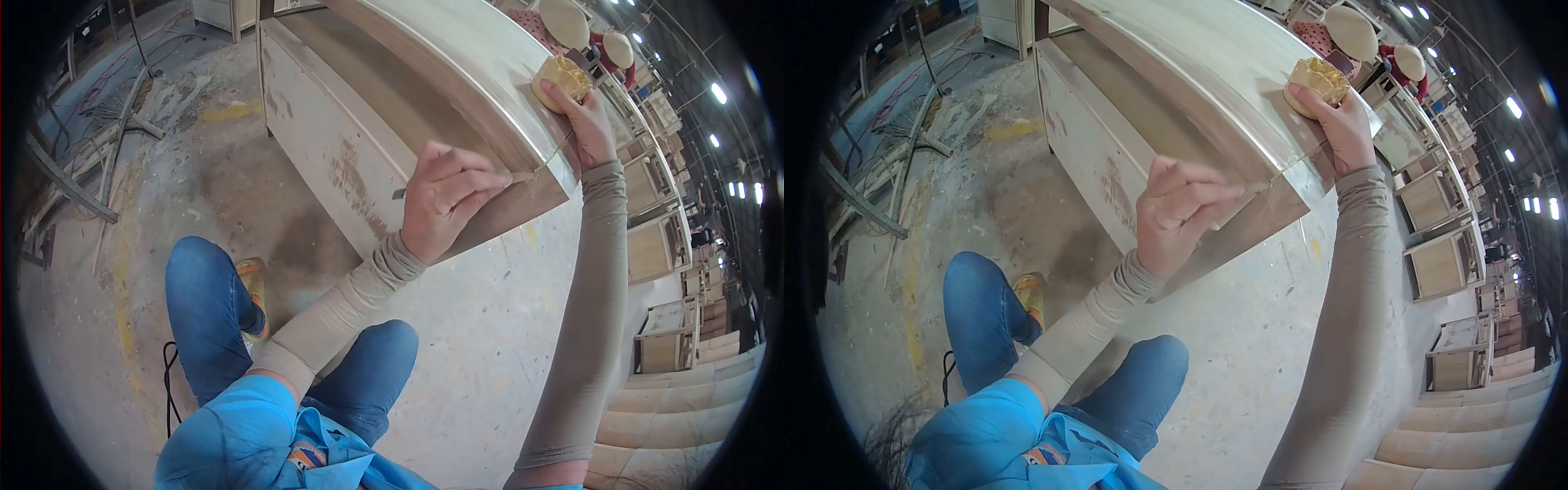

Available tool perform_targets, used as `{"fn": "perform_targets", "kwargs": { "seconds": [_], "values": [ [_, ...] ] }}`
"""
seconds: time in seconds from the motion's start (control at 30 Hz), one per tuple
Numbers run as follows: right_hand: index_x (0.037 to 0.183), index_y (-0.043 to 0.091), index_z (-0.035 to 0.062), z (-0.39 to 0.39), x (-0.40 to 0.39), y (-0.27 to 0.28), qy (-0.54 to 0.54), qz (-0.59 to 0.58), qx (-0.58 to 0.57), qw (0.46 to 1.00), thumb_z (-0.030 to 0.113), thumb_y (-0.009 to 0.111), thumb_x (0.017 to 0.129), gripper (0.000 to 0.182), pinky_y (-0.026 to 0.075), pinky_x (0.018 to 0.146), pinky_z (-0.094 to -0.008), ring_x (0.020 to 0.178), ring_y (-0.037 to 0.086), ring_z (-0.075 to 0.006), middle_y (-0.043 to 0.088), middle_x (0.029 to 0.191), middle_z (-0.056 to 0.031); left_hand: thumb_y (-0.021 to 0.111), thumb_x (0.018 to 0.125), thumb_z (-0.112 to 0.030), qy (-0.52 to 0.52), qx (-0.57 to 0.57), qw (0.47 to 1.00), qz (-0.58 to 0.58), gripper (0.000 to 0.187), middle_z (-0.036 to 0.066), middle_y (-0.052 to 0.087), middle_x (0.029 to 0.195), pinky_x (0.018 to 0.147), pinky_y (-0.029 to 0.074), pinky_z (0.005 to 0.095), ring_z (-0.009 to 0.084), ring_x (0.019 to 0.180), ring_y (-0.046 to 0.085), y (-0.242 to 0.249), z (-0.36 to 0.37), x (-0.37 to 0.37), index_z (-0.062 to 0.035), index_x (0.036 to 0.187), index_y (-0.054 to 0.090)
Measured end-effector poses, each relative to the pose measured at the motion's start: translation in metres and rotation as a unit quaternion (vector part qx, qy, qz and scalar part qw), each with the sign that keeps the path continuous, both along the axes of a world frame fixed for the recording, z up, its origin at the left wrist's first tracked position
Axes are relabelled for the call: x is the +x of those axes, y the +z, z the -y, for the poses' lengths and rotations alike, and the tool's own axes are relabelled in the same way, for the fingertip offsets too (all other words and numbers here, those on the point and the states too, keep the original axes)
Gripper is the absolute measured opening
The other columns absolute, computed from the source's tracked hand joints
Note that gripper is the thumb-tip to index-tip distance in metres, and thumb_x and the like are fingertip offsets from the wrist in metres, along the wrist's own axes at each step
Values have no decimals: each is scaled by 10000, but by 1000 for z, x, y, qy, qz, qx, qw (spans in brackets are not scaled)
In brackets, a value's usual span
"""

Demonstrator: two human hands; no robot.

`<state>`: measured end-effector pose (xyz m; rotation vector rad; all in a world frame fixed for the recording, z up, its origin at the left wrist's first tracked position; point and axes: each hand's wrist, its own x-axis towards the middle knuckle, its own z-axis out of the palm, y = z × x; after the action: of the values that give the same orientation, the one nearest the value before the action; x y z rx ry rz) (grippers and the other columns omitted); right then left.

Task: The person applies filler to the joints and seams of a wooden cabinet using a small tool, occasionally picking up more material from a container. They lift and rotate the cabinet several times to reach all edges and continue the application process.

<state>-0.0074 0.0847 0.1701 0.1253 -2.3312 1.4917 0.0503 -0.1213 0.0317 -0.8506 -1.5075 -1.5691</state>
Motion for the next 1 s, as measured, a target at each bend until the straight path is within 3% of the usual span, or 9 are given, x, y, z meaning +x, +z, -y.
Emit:
{"fn": "perform_targets", "kwargs": {
  "seconds": [0.27, 0.37, 0.57, 0.67, 0.77, 0.87, 0.97, 1.0],
  "values": [
    [1217, 570, -6, -5, -2, 0, 2, 33, -13, 999, 189, 756, 867, 442, 525, 850, -247, 986, 631, -99, 636, 1148, -54, 765, 705, -10, -50, -50, 997, -5, 230, -39, 671, 890, 749, 416, 289, 169, 815, 517, -5, 11, -9, -146, 889, 740],
    [1224, 567, -8, 2, 2, 1, -10, 21, -14, 1000, 196, 759, 865, 455, 524, 858, -254, 988, 633, -104, 636, 1149, -62, 764, 693, 11, -15, -26, 1000, 1, 240, -35, 667, 883, 745, 418, 289, 169, 817, 523, -2, 14, -13, -143, 875, 735],
    [1169, 580, -35, -2, -2, -1, -8, -2, -21, 1000, 206, 821, 798, 504, 546, 816, -259, 935, 664, -126, 662, 1098, -89, 751, 719, 19, -48, -34, 998, 9, 244, -10, 665, 858, 756, 418, 294, 154, 814, 556, -9, 8, -9, -133, 910, 747],
    [1167, 577, -43, -4, -2, -1, 4, 3, -29, 1000, 203, 821, 798, 506, 551, 810, -260, 926, 668, -130, 661, 1102, -96, 757, 729, -47, -60, -23, 998, 18, 205, -22, 657, 865, 754, 431, 298, 175, 790, 543, -7, 12, -11, -146, 908, 749],
    [1217, 572, -13, 2, 4, 1, -8, 35, -31, 999, 199, 759, 862, 453, 515, 860, -252, 986, 628, -105, 640, 1140, -62, 771, 708, -41, -43, 11, 999, 19, 225, -22, 658, 856, 747, 427, 300, 169, 779, 545, -3, 6, -9, -142, 908, 749],
    [1212, 573, -17, 1, 3, 1, -1, 28, -16, 999, 196, 756, 865, 446, 522, 850, -252, 976, 636, -107, 642, 1141, -63, 765, 730, 9, -16, 23, 999, 21, 225, -12, 660, 867, 741, 416, 293, 162, 803, 546, -2, -1, -5, -137, 902, 756],
    [1137, 617, -17, 2, 3, 0, 9, 19, -33, 999, 209, 805, 816, 436, 543, 753, -249, 862, 663, -104, 673, 1041, -58, 778, 705, 11, 26, 21, 999, 20, 249, -21, 655, 881, 726, 412, 291, 162, 794, 544, -1, -9, 0, -144, 898, 753],
    [1164, 600, -20, 1, 3, 1, 11, 26, -29, 999, 202, 789, 833, 441, 540, 781, -250, 896, 659, -105, 665, 1073, -61, 782, 697, 13, 41, 20, 999, 16, 258, -26, 653, 885, 721, 410, 290, 161, 789, 540, -1, -10, 1, -146, 897, 752]
  ]
}}
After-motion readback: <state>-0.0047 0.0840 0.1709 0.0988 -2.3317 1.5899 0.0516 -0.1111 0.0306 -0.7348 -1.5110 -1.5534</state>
